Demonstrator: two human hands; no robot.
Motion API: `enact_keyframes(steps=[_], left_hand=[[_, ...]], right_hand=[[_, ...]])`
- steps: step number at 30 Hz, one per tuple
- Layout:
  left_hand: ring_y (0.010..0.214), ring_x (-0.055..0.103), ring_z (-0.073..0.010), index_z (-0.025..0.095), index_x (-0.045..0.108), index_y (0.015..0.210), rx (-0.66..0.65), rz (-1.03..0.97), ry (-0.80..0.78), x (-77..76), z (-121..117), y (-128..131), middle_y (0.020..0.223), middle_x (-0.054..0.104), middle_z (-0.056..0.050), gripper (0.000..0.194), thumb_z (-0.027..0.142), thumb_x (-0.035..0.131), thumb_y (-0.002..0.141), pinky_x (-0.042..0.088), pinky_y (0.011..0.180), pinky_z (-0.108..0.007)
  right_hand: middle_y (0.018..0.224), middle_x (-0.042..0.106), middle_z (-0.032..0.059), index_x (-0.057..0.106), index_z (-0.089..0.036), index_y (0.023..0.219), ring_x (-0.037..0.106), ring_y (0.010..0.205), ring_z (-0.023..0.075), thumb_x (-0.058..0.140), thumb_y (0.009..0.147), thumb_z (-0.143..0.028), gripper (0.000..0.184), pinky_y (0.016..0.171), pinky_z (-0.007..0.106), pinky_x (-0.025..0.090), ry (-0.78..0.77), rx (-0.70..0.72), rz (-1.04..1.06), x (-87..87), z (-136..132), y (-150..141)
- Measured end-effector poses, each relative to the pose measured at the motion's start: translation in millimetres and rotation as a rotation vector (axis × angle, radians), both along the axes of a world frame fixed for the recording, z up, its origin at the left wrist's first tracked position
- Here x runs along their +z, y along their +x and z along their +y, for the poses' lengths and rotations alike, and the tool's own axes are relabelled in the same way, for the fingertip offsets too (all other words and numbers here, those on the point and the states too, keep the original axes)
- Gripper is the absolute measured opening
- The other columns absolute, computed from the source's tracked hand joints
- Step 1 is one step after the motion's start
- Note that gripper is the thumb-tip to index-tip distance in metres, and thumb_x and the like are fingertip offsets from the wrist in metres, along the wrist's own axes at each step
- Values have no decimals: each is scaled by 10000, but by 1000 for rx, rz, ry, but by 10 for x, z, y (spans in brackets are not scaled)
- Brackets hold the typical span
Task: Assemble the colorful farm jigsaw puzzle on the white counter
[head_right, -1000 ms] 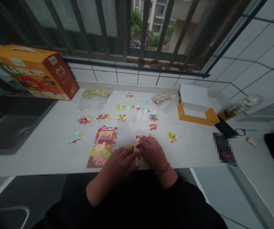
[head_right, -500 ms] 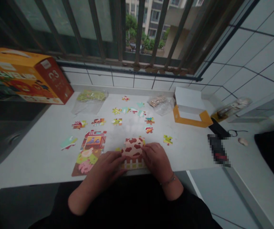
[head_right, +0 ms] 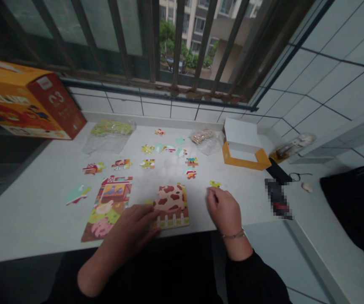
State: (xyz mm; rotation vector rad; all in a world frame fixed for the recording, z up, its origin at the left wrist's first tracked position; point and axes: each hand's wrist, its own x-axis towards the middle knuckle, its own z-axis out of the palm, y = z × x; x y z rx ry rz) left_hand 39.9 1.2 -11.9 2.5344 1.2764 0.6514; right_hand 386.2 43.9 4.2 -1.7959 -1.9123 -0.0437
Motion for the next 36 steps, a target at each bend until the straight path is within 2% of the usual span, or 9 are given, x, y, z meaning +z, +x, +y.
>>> enact_keyframes(steps=[2, 4, 8, 10, 16, 27, 30, 32, 36], left_hand=[[1178, 680, -335, 230, 662, 1399, -1, -3, 3, -1, 6, 12, 1332, 713, -133, 366, 324, 690, 1045, 602, 963, -527], [1190, 678, -336, 230, 662, 1401, 2, -1, 5, -11, 14, 40, 1343, 709, -140, 361, 319, 678, 1051, 601, 976, -534], [1191, 675, -349, 210, 668, 1385, -3, 25, 3, -37, 32, 130, 1353, 708, -149, 362, 317, 692, 1040, 605, 972, -550], [1188, 675, -355, 208, 666, 1382, -7, 28, 5, -43, 36, 173, 1355, 711, -145, 373, 312, 710, 1027, 604, 972, -554], [1177, 680, -352, 208, 651, 1394, 4, 25, 13, -27, 20, 213, 1346, 722, -138, 405, 308, 735, 1011, 599, 973, -555], [1128, 684, -323, 230, 655, 1368, 10, 36, 36, 64, 4, 213, 1300, 735, -116, 374, 303, 734, 1009, 594, 934, -511], [1138, 684, -331, 225, 652, 1366, 13, 45, 20, 78, -4, 216, 1311, 732, -120, 385, 309, 746, 1002, 594, 939, -523], [1154, 686, -343, 212, 649, 1365, 12, 60, 10, 75, -9, 219, 1325, 729, -130, 389, 314, 746, 1003, 595, 939, -531], [1159, 693, -349, 208, 653, 1362, 23, 72, 12, 63, -23, 230, 1312, 736, -125, 394, 302, 758, 994, 598, 935, -525]], right_hand=[[891, 804, 78, 777, -206, 1159, 724, 772, 263, 535, 1066, -370, 306, 729, 376, 510, -38, -206, 23, -18, 9, 127], [887, 786, 94, 763, -187, 1182, 709, 772, 272, 535, 1056, -395, 333, 732, 387, 517, -43, -290, 47, -51, 47, 274], [1158, 740, 197, 745, -143, 1238, 690, 1095, 346, 590, 1035, -482, 425, 988, 496, 560, -22, -97, 24, -175, 157, 488], [1222, 703, 205, 728, -156, 1307, 658, 1176, 369, 626, 1024, -540, 488, 1050, 548, 543, -36, -44, -13, -256, 199, 522], [1214, 682, 180, 714, -180, 1307, 654, 1176, 365, 665, 995, -617, 539, 1047, 545, 543, -79, -67, -16, -417, 290, 557], [1197, 681, 176, 663, -190, 1239, 676, 1174, 367, 700, 949, -671, 563, 1032, 516, 564, -123, -67, 15, -483, 346, 667], [1139, 691, 200, 685, -171, 1215, 664, 1182, 404, 739, 928, -668, 576, 1024, 546, 571, -106, -31, -41, -410, 437, 625], [1144, 693, 225, 701, -154, 1237, 668, 1168, 418, 728, 948, -661, 584, 1000, 560, 578, -65, 9, -84, -281, 599, 486], [1196, 714, 224, 726, -127, 1288, 692, 1130, 374, 607, 1068, -523, 468, 1007, 529, 572, -7, 191, -108, 130, 1168, -176]])
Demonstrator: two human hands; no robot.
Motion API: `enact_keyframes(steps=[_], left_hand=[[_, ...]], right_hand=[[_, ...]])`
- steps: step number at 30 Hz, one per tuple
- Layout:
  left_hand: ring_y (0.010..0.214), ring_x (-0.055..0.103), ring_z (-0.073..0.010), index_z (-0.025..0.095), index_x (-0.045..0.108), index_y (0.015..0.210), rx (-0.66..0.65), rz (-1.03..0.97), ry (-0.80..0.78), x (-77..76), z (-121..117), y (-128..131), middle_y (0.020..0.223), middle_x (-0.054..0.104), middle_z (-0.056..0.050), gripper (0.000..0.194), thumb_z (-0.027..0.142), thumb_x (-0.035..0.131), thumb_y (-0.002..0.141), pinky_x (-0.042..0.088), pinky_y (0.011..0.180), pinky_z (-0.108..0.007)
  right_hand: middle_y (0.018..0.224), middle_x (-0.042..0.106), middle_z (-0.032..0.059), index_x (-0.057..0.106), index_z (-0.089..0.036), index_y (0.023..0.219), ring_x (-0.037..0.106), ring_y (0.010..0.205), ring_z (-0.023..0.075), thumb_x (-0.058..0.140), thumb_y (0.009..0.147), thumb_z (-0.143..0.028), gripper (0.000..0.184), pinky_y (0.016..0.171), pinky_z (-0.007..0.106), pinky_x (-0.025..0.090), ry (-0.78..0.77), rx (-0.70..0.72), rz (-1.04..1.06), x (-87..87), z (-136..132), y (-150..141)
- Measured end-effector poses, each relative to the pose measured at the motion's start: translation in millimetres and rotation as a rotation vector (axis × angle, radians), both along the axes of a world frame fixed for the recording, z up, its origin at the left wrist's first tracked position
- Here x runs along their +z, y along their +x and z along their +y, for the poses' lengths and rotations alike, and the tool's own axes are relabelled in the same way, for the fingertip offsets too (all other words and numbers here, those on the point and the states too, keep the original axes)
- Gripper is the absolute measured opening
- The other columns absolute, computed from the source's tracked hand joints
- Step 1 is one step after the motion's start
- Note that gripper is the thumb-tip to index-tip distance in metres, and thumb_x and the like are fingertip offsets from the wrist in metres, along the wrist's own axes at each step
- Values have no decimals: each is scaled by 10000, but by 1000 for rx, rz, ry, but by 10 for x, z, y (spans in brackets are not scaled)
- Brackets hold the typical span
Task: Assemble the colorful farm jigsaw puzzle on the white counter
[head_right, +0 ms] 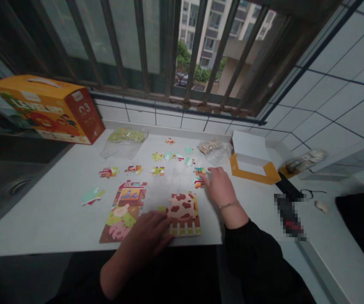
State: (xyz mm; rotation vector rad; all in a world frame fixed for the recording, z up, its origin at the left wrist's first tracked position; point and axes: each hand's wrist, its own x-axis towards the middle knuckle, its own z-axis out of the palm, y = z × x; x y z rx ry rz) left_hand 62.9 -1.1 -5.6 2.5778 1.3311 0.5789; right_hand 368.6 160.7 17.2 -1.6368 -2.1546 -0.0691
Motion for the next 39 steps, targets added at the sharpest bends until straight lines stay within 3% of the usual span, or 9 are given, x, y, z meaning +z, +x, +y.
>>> enact_keyframes(steps=[4, 7, 11, 16, 22, 31, 35, 39], left_hand=[[1084, 728, -321, 195, 686, 1294, 9, -22, 98, -28, -41, 7, 1236, 771, -113, 319, 306, 759, 1003, 593, 910, -495], [1016, 748, -297, 179, 713, 1184, 20, -48, 211, -56, -81, 2, 1189, 799, -102, 188, 301, 712, 1041, 583, 879, -477], [977, 758, -263, 198, 723, 1156, 26, -85, 276, -68, -124, -23, 1172, 816, -70, 146, 306, 657, 1083, 576, 862, -445], [981, 754, -243, 210, 730, 1056, 28, -100, 275, -127, -148, -54, 1118, 813, -62, 67, 252, 678, 1060, 578, 854, -419], [1007, 750, -244, 211, 733, 1026, 14, -107, 245, -219, -140, -52, 1097, 795, -94, 113, 236, 633, 1071, 582, 879, -414], [936, 739, -234, 201, 721, 1017, 25, -107, 254, -113, -130, -41, 1044, 790, -80, 137, 226, 605, 1085, 581, 808, -401], [920, 739, -232, 198, 701, 982, 40, -108, 263, -56, -127, -31, 1048, 798, -61, 132, 225, 618, 1081, 579, 794, -413], [923, 742, -234, 190, 703, 1011, 38, -105, 273, -53, -129, -28, 1039, 799, -59, 136, 247, 609, 1091, 581, 803, -418]], right_hand=[[1295, 734, 206, 728, -116, 1334, 665, 1241, 339, 590, 1092, -366, 374, 1112, 460, 502, -131, 98, -90, 378, 723, -917], [1377, 726, 193, 710, -118, 1364, 648, 1296, 311, 591, 1092, -306, 351, 1133, 395, 465, -231, 94, -146, 492, 1256, -1473], [1389, 712, 256, 670, -34, 1376, 658, 1278, 310, 544, 1116, -293, 388, 1091, 374, 465, -316, 73, -175, 415, 1825, -1874], [1448, 682, 263, 639, -5, 1407, 641, 1306, 296, 593, 1094, -279, 419, 1117, 358, 443, -396, 76, -215, 223, 2171, -1989], [1393, 718, 233, 695, -76, 1335, 673, 1264, 324, 753, 1001, -354, 438, 1106, 449, 497, -480, 23, -253, 206, 2301, -1948], [1073, 803, 173, 775, -145, 1040, 720, 1069, 347, 873, 884, -358, 282, 982, 495, 564, -546, 10, -191, 313, 2175, -1763], [1106, 794, 125, 750, -176, 1062, 708, 1025, 289, 860, 873, -306, 254, 941, 417, 565, -460, 19, -79, 453, 1968, -1630], [1064, 772, 72, 701, -108, 1191, 708, 902, 146, 682, 1006, -330, 290, 840, 257, 509, -404, 86, 70, 569, 1444, -1449]])
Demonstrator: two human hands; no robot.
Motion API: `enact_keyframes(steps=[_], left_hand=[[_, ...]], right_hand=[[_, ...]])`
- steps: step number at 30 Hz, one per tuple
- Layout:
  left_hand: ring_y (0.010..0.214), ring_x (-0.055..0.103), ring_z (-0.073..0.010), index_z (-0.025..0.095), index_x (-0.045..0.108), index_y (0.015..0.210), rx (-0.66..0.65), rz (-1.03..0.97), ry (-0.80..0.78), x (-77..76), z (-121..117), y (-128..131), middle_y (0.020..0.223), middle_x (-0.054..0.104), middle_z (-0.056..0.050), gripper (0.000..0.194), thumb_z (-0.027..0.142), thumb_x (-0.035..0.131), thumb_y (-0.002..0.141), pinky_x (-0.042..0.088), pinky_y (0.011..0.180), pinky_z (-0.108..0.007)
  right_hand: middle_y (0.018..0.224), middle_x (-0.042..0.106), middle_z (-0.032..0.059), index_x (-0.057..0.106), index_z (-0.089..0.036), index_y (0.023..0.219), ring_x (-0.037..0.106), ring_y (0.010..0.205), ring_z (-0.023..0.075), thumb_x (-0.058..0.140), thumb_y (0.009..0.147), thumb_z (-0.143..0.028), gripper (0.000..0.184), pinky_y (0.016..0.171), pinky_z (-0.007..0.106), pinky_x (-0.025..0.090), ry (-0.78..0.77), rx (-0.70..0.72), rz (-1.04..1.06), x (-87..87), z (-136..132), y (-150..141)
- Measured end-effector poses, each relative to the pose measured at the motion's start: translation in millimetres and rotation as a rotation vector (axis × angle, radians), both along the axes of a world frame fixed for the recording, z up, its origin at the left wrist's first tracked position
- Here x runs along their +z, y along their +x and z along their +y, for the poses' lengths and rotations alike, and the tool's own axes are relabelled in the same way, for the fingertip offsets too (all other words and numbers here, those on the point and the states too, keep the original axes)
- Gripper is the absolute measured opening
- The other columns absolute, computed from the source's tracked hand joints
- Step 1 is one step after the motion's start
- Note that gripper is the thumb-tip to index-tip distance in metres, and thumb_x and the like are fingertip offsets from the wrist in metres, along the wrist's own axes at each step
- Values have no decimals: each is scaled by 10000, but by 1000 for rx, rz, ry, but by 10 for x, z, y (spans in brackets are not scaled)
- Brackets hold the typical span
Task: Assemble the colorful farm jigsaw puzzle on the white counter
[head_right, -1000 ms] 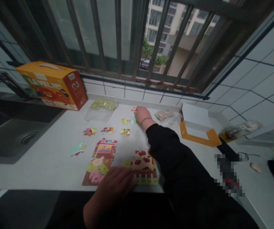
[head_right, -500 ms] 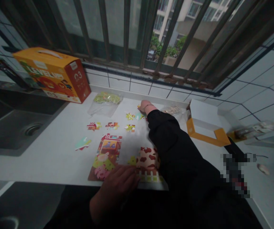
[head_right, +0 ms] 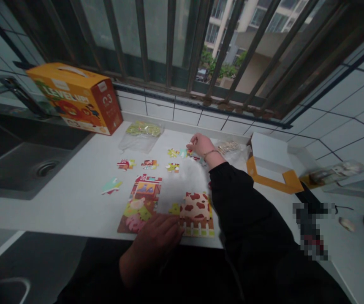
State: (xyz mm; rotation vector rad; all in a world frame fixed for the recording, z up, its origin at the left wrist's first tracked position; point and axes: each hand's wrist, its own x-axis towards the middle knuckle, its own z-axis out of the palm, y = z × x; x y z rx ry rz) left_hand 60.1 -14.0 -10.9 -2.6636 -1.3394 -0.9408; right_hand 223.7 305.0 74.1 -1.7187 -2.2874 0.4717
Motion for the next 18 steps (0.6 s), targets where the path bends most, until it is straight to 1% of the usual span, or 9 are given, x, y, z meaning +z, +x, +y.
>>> enact_keyframes(steps=[2, 4, 5, 6, 8, 10, 13, 16, 18], left_hand=[[918, 742, -231, 190, 702, 1014, -3, 4, 9, -15, 1, 2, 1032, 798, -58, 123, 236, 614, 1086, 577, 805, -411], [899, 738, -229, 196, 695, 992, 0, 5, 29, -27, 5, 6, 1026, 797, -57, 108, 225, 630, 1073, 566, 792, -407], [891, 735, -230, 198, 690, 982, 6, 5, 40, -29, 9, 9, 1027, 797, -57, 105, 224, 637, 1068, 561, 787, -407], [885, 732, -231, 199, 685, 973, 12, 7, 50, -28, 13, 12, 1028, 795, -59, 105, 225, 641, 1065, 557, 782, -407], [874, 725, -230, 201, 678, 964, 17, 12, 51, -19, 24, 19, 1024, 789, -61, 111, 228, 640, 1065, 554, 778, -404], [855, 712, -229, 203, 675, 952, 19, 12, 41, -9, 37, 29, 986, 773, -62, 123, 226, 633, 1065, 552, 767, -399], [840, 695, -232, 201, 670, 937, 9, 9, 18, -3, 56, 43, 947, 752, -66, 125, 208, 637, 1057, 549, 752, -399], [872, 692, -243, 200, 672, 960, -2, 8, -20, -5, 70, 52, 975, 750, -73, 87, 198, 654, 1045, 558, 782, -411], [880, 688, -248, 206, 670, 961, -1, 14, -40, -7, 74, 54, 972, 745, -73, 89, 207, 650, 1048, 562, 784, -416]], right_hand=[[999, 776, 21, 688, -163, 1250, 687, 749, 124, 760, 973, -360, 347, 703, 241, 512, -53, 69, 101, -26, -396, 104], [902, 748, -7, 682, -193, 1317, 657, 642, 124, 794, 950, -351, 415, 612, 246, 495, -223, 181, 357, -121, -821, 200], [885, 737, -16, 683, -208, 1341, 650, 627, 123, 796, 945, -353, 436, 593, 243, 484, -292, 219, 433, -188, -1021, 240], [878, 733, -21, 698, -224, 1336, 641, 617, 120, 796, 940, -361, 430, 571, 238, 467, -346, 237, 465, -263, -1200, 274], [803, 705, -29, 745, -225, 1256, 601, 595, 118, 798, 935, -384, 362, 536, 228, 419, -412, 251, 469, -412, -1472, 322], [757, 684, -34, 773, -230, 1197, 601, 610, 126, 811, 920, -382, 319, 542, 225, 412, -408, 254, 461, -535, -1619, 348], [731, 666, -43, 781, -250, 1164, 617, 610, 135, 836, 898, -382, 302, 542, 224, 428, -381, 260, 479, -636, -1672, 368], [689, 631, -59, 779, -252, 1151, 624, 577, 132, 830, 908, -354, 269, 517, 218, 425, -392, 254, 477, -647, -1657, 376], [700, 643, -59, 780, -247, 1160, 630, 568, 127, 803, 934, -318, 238, 515, 217, 434, -407, 257, 469, -628, -1654, 375]])
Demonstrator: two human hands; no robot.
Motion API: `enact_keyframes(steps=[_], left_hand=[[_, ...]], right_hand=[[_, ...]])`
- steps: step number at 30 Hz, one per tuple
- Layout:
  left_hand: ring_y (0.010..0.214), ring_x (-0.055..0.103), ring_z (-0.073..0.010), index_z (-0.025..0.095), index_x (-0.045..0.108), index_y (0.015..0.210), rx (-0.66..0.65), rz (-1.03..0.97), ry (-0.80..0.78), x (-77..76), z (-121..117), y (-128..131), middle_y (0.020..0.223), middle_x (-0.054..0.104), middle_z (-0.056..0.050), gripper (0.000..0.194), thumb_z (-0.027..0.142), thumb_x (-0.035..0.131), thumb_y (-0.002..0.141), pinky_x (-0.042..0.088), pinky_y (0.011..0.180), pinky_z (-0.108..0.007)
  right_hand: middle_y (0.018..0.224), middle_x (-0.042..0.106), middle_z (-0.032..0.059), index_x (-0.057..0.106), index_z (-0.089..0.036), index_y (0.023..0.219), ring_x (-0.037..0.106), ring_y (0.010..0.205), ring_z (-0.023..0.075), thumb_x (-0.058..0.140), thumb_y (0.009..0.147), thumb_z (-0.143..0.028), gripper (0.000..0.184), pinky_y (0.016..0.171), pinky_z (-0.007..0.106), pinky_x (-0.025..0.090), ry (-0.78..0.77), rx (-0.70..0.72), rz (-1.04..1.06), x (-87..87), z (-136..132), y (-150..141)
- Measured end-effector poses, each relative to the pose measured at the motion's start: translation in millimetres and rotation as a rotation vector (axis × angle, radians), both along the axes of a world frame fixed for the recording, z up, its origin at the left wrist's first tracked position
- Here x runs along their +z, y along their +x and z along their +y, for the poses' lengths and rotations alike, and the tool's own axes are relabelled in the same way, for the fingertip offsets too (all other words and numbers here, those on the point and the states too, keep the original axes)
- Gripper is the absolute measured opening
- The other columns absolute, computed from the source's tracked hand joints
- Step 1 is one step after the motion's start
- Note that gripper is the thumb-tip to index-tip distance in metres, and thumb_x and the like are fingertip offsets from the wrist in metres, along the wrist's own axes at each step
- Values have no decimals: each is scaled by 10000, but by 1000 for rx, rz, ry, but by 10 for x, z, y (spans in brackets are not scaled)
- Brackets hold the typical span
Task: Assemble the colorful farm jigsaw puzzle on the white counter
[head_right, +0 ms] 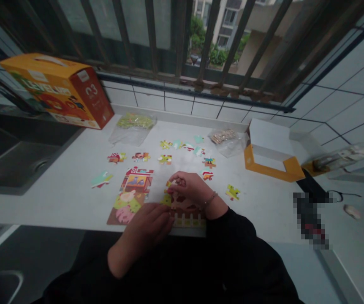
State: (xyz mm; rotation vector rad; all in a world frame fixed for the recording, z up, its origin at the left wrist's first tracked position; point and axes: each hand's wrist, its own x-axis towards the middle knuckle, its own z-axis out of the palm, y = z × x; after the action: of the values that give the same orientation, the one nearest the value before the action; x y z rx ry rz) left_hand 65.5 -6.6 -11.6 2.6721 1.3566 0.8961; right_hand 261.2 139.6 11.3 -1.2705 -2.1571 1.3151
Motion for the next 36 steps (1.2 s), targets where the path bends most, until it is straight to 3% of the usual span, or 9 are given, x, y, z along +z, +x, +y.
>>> enact_keyframes(steps=[3, 7, 12, 20, 28, 31, 36], left_hand=[[887, 688, -255, 209, 664, 956, 4, 21, -20, -7, -2, -4, 973, 742, -75, 108, 220, 631, 1059, 569, 778, -422], [918, 695, -270, 203, 671, 977, 2, 31, -54, -10, -11, -8, 1007, 754, -80, 99, 228, 627, 1062, 599, 807, -451], [1153, 708, -328, 193, 692, 1066, 46, -6, -50, 13, 12, 12, 1292, 753, -138, 68, 241, 650, 1044, 621, 956, -512], [1266, 704, -364, 180, 703, 1155, 80, -7, -108, 12, 53, 44, 1407, 726, -174, 158, 264, 676, 1025, 613, 1029, -554], [1316, 682, -377, 179, 711, 1166, 81, 7, -124, 22, 57, 38, 1431, 717, -184, 180, 277, 689, 1017, 599, 1060, -581], [1369, 654, -386, 182, 708, 1203, 84, -3, -126, 3, 58, 37, 1473, 695, -186, 215, 274, 700, 1008, 580, 1100, -597], [1305, 690, -384, 181, 706, 1191, 82, -6, -118, 9, 63, 40, 1427, 723, -178, 198, 271, 687, 1015, 587, 1081, -604]], right_hand=[[821, 730, -27, 787, -245, 1184, 666, 612, 130, 758, 984, -299, 209, 568, 235, 491, 24, 56, -4, 21, 0, -4], [1102, 788, 50, 803, -231, 1212, 732, 886, 182, 815, 974, -283, 244, 829, 302, 565, 319, 143, -56, -38, 43, 4], [1085, 751, 74, 769, -206, 1321, 721, 965, 222, 870, 951, -368, 417, 876, 336, 564, 481, 206, -112, -172, 100, 19], [1178, 763, 94, 748, -193, 1281, 724, 1086, 255, 880, 939, -389, 416, 984, 387, 567, 512, 196, -99, -210, 86, 15], [1161, 733, 87, 760, -205, 1208, 706, 1072, 246, 876, 941, -392, 346, 933, 370, 572, 513, 179, -104, -194, 81, 23], [1152, 739, 83, 762, -214, 1181, 702, 1079, 236, 793, 1009, -333, 211, 950, 365, 563, 518, 168, -80, -175, 103, 81], [1106, 763, 88, 770, -199, 1124, 705, 1061, 242, 708, 1016, -185, 126, 991, 389, 545, 543, 9, -70, -146, 171, 205]])
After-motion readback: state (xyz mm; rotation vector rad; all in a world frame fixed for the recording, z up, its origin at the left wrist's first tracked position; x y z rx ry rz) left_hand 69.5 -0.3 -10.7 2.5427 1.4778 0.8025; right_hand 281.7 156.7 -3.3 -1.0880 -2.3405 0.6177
